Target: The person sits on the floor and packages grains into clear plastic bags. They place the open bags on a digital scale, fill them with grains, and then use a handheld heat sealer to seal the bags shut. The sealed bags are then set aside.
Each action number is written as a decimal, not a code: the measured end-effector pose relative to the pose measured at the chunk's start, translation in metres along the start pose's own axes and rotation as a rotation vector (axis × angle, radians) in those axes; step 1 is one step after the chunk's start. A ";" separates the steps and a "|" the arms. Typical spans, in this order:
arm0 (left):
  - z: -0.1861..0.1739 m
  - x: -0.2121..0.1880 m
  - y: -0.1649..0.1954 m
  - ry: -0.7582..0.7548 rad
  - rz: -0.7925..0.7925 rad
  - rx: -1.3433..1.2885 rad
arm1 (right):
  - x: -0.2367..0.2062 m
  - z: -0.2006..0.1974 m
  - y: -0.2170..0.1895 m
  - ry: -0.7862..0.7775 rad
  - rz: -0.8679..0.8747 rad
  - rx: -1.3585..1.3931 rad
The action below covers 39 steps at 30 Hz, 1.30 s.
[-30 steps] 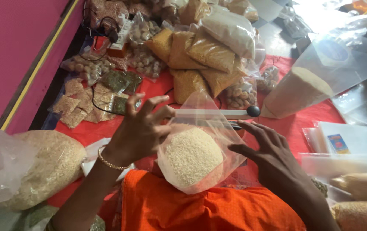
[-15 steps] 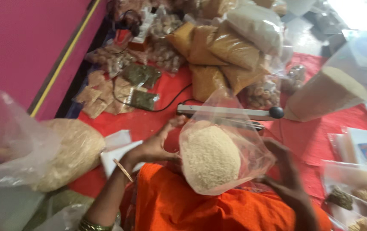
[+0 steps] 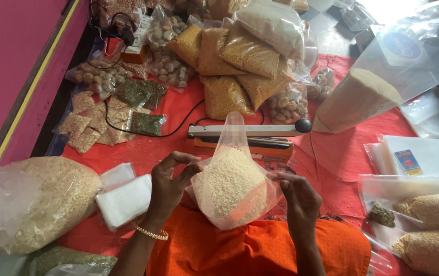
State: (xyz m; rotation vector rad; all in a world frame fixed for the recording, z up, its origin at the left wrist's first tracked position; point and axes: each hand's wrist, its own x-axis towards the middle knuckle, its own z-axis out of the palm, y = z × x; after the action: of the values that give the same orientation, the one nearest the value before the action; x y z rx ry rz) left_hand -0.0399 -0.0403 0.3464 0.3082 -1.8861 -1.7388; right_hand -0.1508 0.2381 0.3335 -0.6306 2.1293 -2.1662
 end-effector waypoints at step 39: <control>0.005 0.003 -0.091 -0.146 -0.103 -0.165 | 0.028 0.017 0.041 -0.222 0.119 0.048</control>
State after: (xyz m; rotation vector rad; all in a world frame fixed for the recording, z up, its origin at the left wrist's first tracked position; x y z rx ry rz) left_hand -0.0628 -0.0506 0.2585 0.2236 -1.8395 -2.0213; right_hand -0.1819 0.2111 0.3009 -0.6856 1.9445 -1.9773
